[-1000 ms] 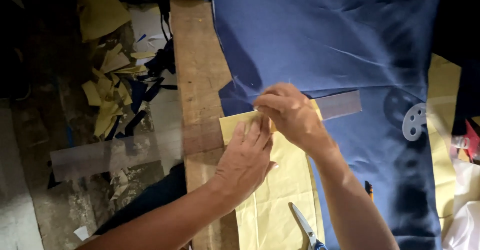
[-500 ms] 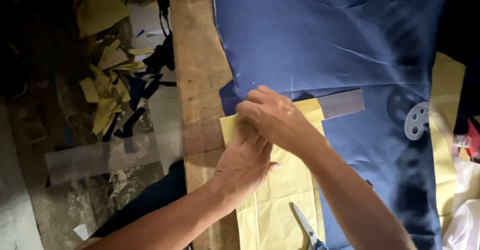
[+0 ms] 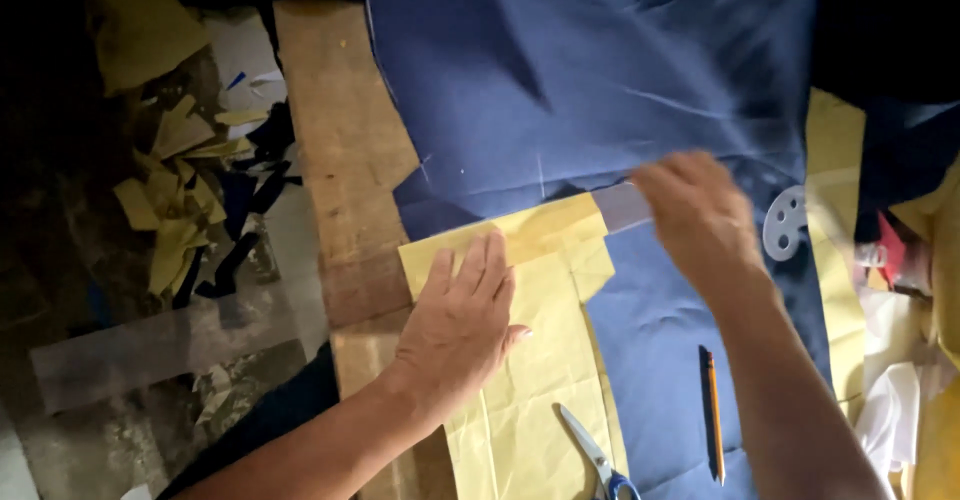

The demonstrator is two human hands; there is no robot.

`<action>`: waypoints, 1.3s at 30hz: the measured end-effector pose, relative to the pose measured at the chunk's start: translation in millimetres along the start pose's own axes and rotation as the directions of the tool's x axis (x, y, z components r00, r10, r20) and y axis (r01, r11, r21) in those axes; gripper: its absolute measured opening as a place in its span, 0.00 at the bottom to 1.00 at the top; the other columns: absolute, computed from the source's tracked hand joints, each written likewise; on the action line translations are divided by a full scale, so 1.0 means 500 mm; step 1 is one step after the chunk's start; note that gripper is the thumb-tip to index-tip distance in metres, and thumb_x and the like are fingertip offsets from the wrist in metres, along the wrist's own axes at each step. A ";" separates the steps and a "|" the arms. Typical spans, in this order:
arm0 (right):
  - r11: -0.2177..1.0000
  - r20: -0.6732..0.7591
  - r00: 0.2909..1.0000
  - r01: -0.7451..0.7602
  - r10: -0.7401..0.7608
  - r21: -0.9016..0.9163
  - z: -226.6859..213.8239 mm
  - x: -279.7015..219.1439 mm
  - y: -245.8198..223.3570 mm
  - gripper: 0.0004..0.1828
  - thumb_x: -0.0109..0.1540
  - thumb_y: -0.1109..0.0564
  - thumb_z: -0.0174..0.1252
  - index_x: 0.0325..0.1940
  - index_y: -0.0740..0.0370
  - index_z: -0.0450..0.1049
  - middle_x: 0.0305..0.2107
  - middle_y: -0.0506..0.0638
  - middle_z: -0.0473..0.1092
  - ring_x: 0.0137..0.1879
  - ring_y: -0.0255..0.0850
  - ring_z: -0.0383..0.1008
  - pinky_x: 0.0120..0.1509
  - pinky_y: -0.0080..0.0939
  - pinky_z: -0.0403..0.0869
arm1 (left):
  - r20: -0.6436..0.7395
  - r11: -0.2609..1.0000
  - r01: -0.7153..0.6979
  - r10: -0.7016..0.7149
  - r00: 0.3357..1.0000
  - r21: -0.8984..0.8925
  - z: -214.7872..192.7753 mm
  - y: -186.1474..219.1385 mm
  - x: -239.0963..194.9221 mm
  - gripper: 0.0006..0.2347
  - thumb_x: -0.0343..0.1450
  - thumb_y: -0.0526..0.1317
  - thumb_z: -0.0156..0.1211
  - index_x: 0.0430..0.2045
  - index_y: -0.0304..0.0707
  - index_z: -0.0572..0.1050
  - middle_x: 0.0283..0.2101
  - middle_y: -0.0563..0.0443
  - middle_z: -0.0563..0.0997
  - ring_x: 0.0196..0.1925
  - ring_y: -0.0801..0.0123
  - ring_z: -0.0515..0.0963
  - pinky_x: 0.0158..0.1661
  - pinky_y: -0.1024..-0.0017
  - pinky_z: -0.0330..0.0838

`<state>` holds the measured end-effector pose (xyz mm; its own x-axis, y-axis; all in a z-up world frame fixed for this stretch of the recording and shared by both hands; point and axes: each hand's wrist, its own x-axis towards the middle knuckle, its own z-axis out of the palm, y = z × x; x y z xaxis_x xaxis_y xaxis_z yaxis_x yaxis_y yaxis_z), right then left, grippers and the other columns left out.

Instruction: Marking and cutting fabric using a paper pattern, ruler, pencil, and scissors on a wooden workbench.

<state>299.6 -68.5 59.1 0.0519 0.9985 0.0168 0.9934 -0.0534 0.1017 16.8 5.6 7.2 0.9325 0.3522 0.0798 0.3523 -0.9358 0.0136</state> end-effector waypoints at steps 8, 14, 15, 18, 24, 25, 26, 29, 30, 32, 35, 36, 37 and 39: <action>0.830 -0.118 0.987 -0.028 0.113 0.557 -0.012 -0.108 -0.175 0.12 0.72 0.53 0.46 0.46 0.60 0.72 0.44 0.52 0.74 0.51 0.47 0.74 0.60 0.45 0.69 | 0.051 0.897 0.005 0.020 0.999 -0.443 -0.042 -0.068 0.064 0.20 0.72 0.59 0.55 0.41 0.44 0.80 0.67 0.29 0.67 0.70 0.43 0.67 0.64 0.28 0.53; 0.832 -0.106 0.994 0.026 0.040 0.554 0.013 -0.069 -0.228 0.03 0.71 0.63 0.48 0.43 0.63 0.67 0.62 0.65 0.68 0.73 0.59 0.67 0.61 0.54 0.71 | -0.241 0.927 -0.011 -0.086 0.967 -0.375 -0.092 -0.095 0.064 0.24 0.67 0.47 0.72 0.55 0.35 0.75 0.73 0.30 0.62 0.76 0.43 0.60 0.69 0.28 0.42; 0.833 -0.115 0.993 0.032 0.038 0.552 0.012 -0.064 -0.223 0.03 0.71 0.63 0.48 0.43 0.63 0.67 0.62 0.65 0.68 0.73 0.59 0.67 0.61 0.54 0.71 | -0.248 0.930 -0.011 -0.087 0.965 -0.368 -0.091 -0.084 0.048 0.24 0.67 0.47 0.72 0.55 0.35 0.75 0.73 0.30 0.62 0.76 0.43 0.60 0.69 0.28 0.42; 0.854 -0.175 0.984 0.077 0.017 0.515 0.008 -0.055 -0.225 0.04 0.69 0.67 0.48 0.44 0.64 0.68 0.57 0.62 0.73 0.68 0.57 0.72 0.64 0.53 0.70 | -0.317 0.905 -0.211 0.091 0.944 -0.369 -0.073 -0.046 -0.012 0.18 0.77 0.45 0.56 0.56 0.32 0.74 0.60 0.36 0.77 0.52 0.51 0.79 0.52 0.53 0.75; 0.843 -0.130 0.990 0.023 0.056 0.538 0.013 -0.049 -0.220 0.04 0.70 0.64 0.48 0.46 0.63 0.69 0.56 0.59 0.74 0.67 0.55 0.74 0.65 0.52 0.69 | -0.091 0.985 0.018 -0.034 0.995 -0.173 0.000 -0.022 -0.033 0.41 0.67 0.68 0.55 0.65 0.29 0.65 0.70 0.35 0.67 0.72 0.53 0.65 0.68 0.60 0.60; 0.824 -0.093 0.993 -0.002 0.066 0.566 0.012 -0.046 -0.220 0.04 0.70 0.66 0.47 0.45 0.62 0.67 0.57 0.61 0.73 0.69 0.56 0.72 0.66 0.52 0.68 | -0.076 0.987 0.012 -0.024 0.997 -0.157 0.000 -0.025 -0.032 0.42 0.68 0.67 0.53 0.67 0.27 0.62 0.71 0.35 0.65 0.74 0.52 0.62 0.71 0.59 0.55; 0.803 -0.056 0.996 -0.026 0.074 0.595 0.011 -0.043 -0.222 0.05 0.69 0.67 0.45 0.45 0.61 0.66 0.59 0.62 0.72 0.70 0.56 0.70 0.67 0.53 0.67 | -0.058 0.990 0.007 -0.015 0.998 -0.141 -0.001 -0.030 -0.033 0.43 0.69 0.67 0.50 0.69 0.26 0.59 0.73 0.34 0.62 0.76 0.51 0.60 0.74 0.58 0.50; 0.822 -0.062 0.997 -0.009 0.053 0.569 0.012 -0.035 -0.227 0.05 0.69 0.67 0.47 0.46 0.61 0.66 0.63 0.61 0.70 0.74 0.56 0.66 0.68 0.53 0.66 | -0.057 0.994 0.026 -0.032 0.998 -0.109 0.005 -0.037 -0.028 0.41 0.70 0.68 0.47 0.67 0.28 0.63 0.73 0.35 0.63 0.76 0.52 0.59 0.73 0.58 0.52; 0.821 -0.061 0.997 -0.006 0.050 0.571 0.014 -0.028 -0.225 0.05 0.69 0.67 0.47 0.46 0.61 0.66 0.63 0.61 0.70 0.74 0.56 0.66 0.68 0.53 0.66 | -0.055 0.994 0.029 -0.036 0.998 -0.108 0.005 -0.042 -0.022 0.41 0.70 0.68 0.47 0.67 0.28 0.63 0.73 0.35 0.63 0.76 0.52 0.59 0.73 0.58 0.52; 0.813 -0.107 0.993 0.025 0.046 0.581 0.019 -0.013 -0.221 0.06 0.69 0.68 0.48 0.47 0.62 0.66 0.61 0.60 0.71 0.71 0.56 0.69 0.65 0.53 0.69 | -0.092 0.995 0.042 -0.051 0.994 -0.088 0.003 -0.052 -0.009 0.40 0.69 0.68 0.51 0.65 0.29 0.67 0.71 0.35 0.67 0.74 0.51 0.62 0.72 0.53 0.52; 0.837 -0.096 0.992 -0.012 0.077 0.548 0.040 -0.003 -0.215 0.06 0.69 0.66 0.50 0.50 0.62 0.69 0.63 0.57 0.70 0.73 0.54 0.67 0.70 0.55 0.66 | -0.095 0.990 0.100 -0.109 0.990 -0.095 0.012 -0.051 0.002 0.39 0.71 0.68 0.49 0.67 0.30 0.65 0.73 0.36 0.64 0.75 0.54 0.61 0.71 0.54 0.53; 0.835 -0.098 0.992 -0.007 0.073 0.550 0.043 0.000 -0.213 0.06 0.69 0.66 0.50 0.50 0.62 0.69 0.63 0.57 0.70 0.73 0.54 0.67 0.70 0.55 0.66 | -0.093 0.990 0.105 -0.113 0.989 -0.091 0.012 -0.051 0.007 0.39 0.71 0.68 0.49 0.67 0.30 0.65 0.73 0.36 0.64 0.75 0.54 0.61 0.71 0.54 0.53; 0.836 -0.128 0.989 0.014 0.068 0.549 0.046 0.003 -0.211 0.07 0.69 0.67 0.51 0.50 0.62 0.69 0.63 0.57 0.70 0.72 0.54 0.68 0.69 0.54 0.66 | -0.114 0.988 0.120 -0.131 0.985 -0.097 0.012 -0.051 0.012 0.40 0.70 0.69 0.51 0.67 0.32 0.65 0.72 0.36 0.65 0.75 0.54 0.62 0.72 0.53 0.53; 0.832 -0.156 0.986 0.045 0.051 0.553 0.050 0.008 -0.211 0.08 0.68 0.68 0.51 0.50 0.61 0.68 0.63 0.57 0.69 0.71 0.53 0.69 0.68 0.53 0.67 | -0.127 0.984 0.149 -0.161 0.979 -0.101 0.015 -0.051 0.016 0.41 0.68 0.69 0.54 0.67 0.34 0.65 0.71 0.37 0.66 0.74 0.53 0.63 0.72 0.52 0.52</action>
